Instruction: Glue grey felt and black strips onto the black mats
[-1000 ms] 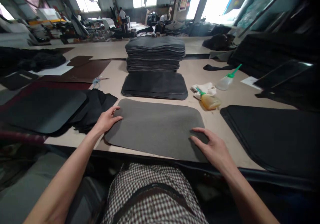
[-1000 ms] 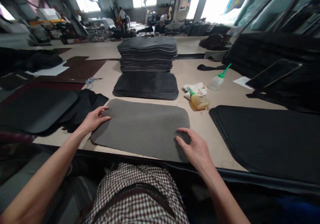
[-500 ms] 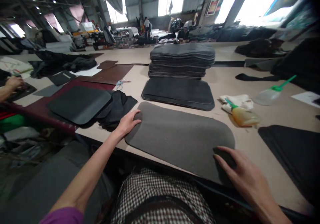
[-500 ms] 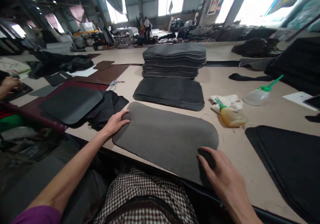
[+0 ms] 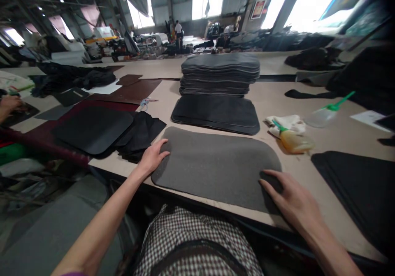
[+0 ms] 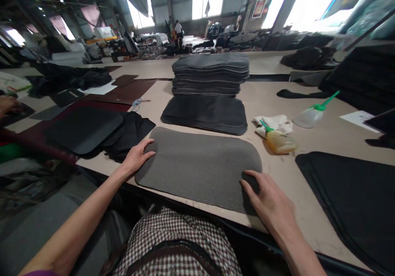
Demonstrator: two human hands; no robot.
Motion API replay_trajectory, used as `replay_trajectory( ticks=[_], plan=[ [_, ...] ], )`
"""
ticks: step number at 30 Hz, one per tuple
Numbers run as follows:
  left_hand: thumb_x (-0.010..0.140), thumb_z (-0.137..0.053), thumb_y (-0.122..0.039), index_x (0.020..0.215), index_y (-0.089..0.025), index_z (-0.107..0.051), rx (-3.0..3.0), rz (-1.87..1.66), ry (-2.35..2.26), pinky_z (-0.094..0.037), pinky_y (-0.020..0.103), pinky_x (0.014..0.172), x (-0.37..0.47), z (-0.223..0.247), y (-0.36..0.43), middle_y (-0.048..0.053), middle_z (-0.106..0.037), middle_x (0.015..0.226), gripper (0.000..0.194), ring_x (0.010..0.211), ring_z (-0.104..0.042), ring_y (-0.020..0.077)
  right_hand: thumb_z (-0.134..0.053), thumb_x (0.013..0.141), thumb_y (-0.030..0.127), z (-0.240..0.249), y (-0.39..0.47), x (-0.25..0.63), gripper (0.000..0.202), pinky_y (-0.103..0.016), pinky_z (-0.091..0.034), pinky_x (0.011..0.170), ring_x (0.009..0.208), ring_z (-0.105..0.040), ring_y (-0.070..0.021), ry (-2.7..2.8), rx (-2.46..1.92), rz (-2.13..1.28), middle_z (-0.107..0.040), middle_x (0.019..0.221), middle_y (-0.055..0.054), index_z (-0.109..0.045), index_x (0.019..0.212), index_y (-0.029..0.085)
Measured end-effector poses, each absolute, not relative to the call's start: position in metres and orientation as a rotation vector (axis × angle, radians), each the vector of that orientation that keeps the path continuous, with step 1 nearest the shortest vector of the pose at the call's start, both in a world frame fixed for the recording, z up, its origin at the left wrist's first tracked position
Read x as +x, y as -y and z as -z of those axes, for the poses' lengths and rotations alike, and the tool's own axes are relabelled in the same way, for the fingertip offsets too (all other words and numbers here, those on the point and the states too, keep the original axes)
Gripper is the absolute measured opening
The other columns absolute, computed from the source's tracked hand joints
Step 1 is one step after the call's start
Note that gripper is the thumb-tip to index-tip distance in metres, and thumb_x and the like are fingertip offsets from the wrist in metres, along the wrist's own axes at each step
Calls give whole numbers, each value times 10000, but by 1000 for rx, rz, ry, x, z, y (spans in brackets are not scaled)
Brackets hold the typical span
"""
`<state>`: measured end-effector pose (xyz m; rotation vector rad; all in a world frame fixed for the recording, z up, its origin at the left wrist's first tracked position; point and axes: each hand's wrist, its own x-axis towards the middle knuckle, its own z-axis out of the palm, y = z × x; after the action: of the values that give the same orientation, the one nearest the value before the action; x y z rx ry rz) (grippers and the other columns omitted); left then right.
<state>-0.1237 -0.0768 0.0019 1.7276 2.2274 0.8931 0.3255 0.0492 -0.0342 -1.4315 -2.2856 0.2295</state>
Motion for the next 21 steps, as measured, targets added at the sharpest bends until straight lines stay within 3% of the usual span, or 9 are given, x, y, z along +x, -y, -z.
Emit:
replay_trajectory(
  ticks=[6, 10, 15, 21],
  plan=[
    [839, -726, -326, 1313, -223, -616, 1630, -864, -2283, -505, 310, 823, -130, -13, 75, 39, -711, 994, 497, 880, -653, 201, -418, 928, 664, 40, -51, 328, 508, -426, -543, 761, 1002, -687, -305, 2265, -1442, -238, -692, 1215, -64, -634, 1199, 292],
    [830, -736, -334, 1301, -215, -627, 1654, -837, -2288, -497, 288, 768, -133, -13, 75, 19, -687, 907, 499, 812, -634, 181, -407, 917, 699, 45, -55, 330, 532, -448, -550, 793, 1006, -689, -311, 2259, -1425, -271, -690, 1218, -60, -631, 1195, 304],
    [846, -719, -273, 1308, -209, -602, 1727, -821, -2291, -521, 314, 884, -130, -4, 79, 64, -696, 1138, 481, 1000, -658, 205, -381, 914, 729, 48, -56, 331, 555, -450, -550, 763, 1015, -689, -318, 2268, -1418, -258, -689, 1214, -56, -619, 1201, 318],
    [907, -649, -263, 1408, -231, -515, 1867, -769, -2511, -469, 442, 1047, -113, -9, 90, 132, -526, 1421, 520, 1281, -533, 287, -313, 956, 716, 41, -48, 327, 560, -425, -537, 731, 948, -686, -299, 2305, -1407, -188, -678, 1187, -62, -601, 1210, 308]
  ],
)
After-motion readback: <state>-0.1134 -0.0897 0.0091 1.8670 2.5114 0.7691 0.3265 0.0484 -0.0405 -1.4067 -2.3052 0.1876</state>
